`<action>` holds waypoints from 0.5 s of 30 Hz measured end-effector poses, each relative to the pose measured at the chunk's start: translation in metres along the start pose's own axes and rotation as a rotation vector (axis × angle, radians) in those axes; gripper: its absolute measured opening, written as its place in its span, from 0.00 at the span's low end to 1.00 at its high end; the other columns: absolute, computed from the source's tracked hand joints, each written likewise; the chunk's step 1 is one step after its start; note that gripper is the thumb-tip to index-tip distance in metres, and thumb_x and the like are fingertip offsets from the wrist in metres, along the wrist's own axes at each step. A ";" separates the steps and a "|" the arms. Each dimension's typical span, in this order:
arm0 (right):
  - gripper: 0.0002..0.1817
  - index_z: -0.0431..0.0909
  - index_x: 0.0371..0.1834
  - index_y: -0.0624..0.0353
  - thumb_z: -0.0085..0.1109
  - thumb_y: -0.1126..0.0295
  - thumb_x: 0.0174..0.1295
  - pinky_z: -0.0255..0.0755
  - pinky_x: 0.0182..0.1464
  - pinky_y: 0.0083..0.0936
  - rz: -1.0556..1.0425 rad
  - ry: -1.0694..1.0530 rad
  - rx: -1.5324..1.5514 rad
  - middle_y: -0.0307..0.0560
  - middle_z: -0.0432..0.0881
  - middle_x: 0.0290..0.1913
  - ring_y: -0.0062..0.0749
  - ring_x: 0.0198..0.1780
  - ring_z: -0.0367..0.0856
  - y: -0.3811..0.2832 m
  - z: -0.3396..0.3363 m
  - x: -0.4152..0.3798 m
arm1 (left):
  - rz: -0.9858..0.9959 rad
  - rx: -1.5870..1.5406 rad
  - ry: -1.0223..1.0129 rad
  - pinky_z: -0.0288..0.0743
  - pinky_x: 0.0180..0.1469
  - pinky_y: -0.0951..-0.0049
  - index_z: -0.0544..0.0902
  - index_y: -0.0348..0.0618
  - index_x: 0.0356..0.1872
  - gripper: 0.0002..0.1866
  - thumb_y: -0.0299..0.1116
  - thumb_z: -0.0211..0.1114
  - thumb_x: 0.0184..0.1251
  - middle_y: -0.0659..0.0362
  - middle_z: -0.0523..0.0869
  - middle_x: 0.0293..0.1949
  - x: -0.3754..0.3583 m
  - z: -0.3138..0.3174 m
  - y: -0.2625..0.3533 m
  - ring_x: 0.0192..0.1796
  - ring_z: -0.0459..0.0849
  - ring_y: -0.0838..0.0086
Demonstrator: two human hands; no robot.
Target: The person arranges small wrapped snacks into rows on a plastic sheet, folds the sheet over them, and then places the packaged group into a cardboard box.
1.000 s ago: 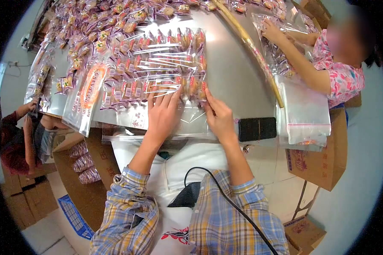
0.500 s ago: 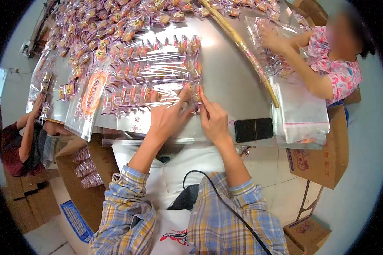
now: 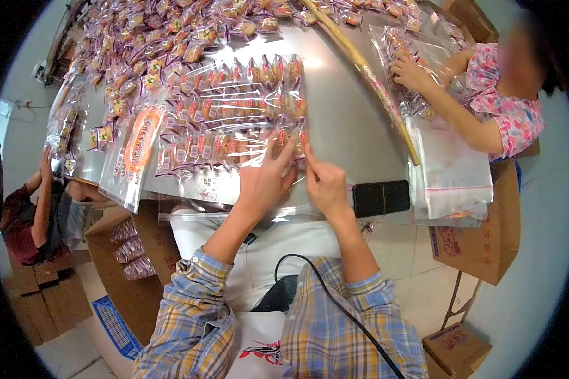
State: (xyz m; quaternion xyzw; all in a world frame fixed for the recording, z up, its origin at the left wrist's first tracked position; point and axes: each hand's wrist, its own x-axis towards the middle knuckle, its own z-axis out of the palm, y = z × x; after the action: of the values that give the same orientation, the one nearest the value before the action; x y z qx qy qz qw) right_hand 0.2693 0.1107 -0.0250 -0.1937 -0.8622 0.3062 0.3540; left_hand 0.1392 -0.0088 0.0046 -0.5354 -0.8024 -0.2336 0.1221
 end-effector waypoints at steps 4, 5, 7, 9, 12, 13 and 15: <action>0.26 0.83 0.67 0.64 0.66 0.82 0.63 0.76 0.41 0.42 0.004 -0.045 -0.021 0.59 0.83 0.31 0.51 0.32 0.79 0.002 -0.005 0.002 | 0.042 -0.112 -0.003 0.62 0.75 0.35 0.80 0.53 0.73 0.33 0.41 0.74 0.65 0.50 0.82 0.72 -0.003 0.000 -0.001 0.73 0.80 0.55; 0.26 0.83 0.67 0.65 0.65 0.83 0.62 0.76 0.41 0.42 0.017 -0.042 0.003 0.59 0.83 0.31 0.51 0.32 0.79 0.001 -0.004 0.003 | 0.033 -0.168 -0.001 0.64 0.75 0.36 0.80 0.51 0.73 0.33 0.40 0.73 0.65 0.50 0.81 0.72 -0.003 0.003 -0.001 0.76 0.77 0.55; 0.25 0.84 0.66 0.65 0.65 0.83 0.63 0.77 0.41 0.42 0.040 -0.067 0.021 0.60 0.84 0.31 0.50 0.33 0.80 -0.008 -0.008 0.003 | -0.016 -0.173 -0.016 0.54 0.77 0.29 0.82 0.55 0.72 0.31 0.40 0.73 0.66 0.55 0.82 0.72 -0.006 0.011 -0.001 0.76 0.78 0.58; 0.24 0.85 0.65 0.66 0.65 0.82 0.63 0.78 0.42 0.41 0.058 -0.072 0.037 0.60 0.85 0.33 0.49 0.34 0.82 -0.009 -0.012 0.005 | 0.017 -0.026 0.024 0.53 0.77 0.31 0.82 0.57 0.72 0.31 0.40 0.74 0.65 0.58 0.83 0.72 -0.007 0.013 0.000 0.76 0.78 0.60; 0.22 0.86 0.63 0.66 0.65 0.82 0.64 0.79 0.43 0.40 0.097 -0.074 0.062 0.61 0.86 0.35 0.49 0.36 0.84 -0.004 -0.013 -0.002 | -0.003 0.012 0.104 0.54 0.78 0.34 0.82 0.59 0.71 0.28 0.38 0.69 0.68 0.61 0.83 0.71 -0.008 0.028 0.004 0.75 0.78 0.60; 0.21 0.86 0.63 0.66 0.64 0.82 0.65 0.80 0.43 0.40 0.102 -0.082 0.063 0.61 0.86 0.35 0.49 0.37 0.85 -0.002 -0.014 -0.003 | -0.008 0.032 0.143 0.54 0.78 0.34 0.82 0.58 0.71 0.27 0.37 0.67 0.69 0.61 0.83 0.71 -0.009 0.034 0.005 0.75 0.78 0.60; 0.21 0.86 0.63 0.65 0.64 0.82 0.66 0.80 0.44 0.38 0.082 -0.076 0.063 0.61 0.87 0.36 0.49 0.38 0.86 0.002 -0.015 0.000 | -0.064 0.001 0.108 0.57 0.77 0.34 0.82 0.54 0.70 0.26 0.38 0.65 0.71 0.60 0.82 0.72 -0.003 0.040 0.007 0.75 0.78 0.61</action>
State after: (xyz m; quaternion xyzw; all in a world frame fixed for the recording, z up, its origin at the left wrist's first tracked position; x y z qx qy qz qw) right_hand 0.2806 0.1178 -0.0178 -0.2060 -0.8562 0.3546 0.3142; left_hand 0.1496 0.0108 -0.0293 -0.4959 -0.8115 -0.2656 0.1582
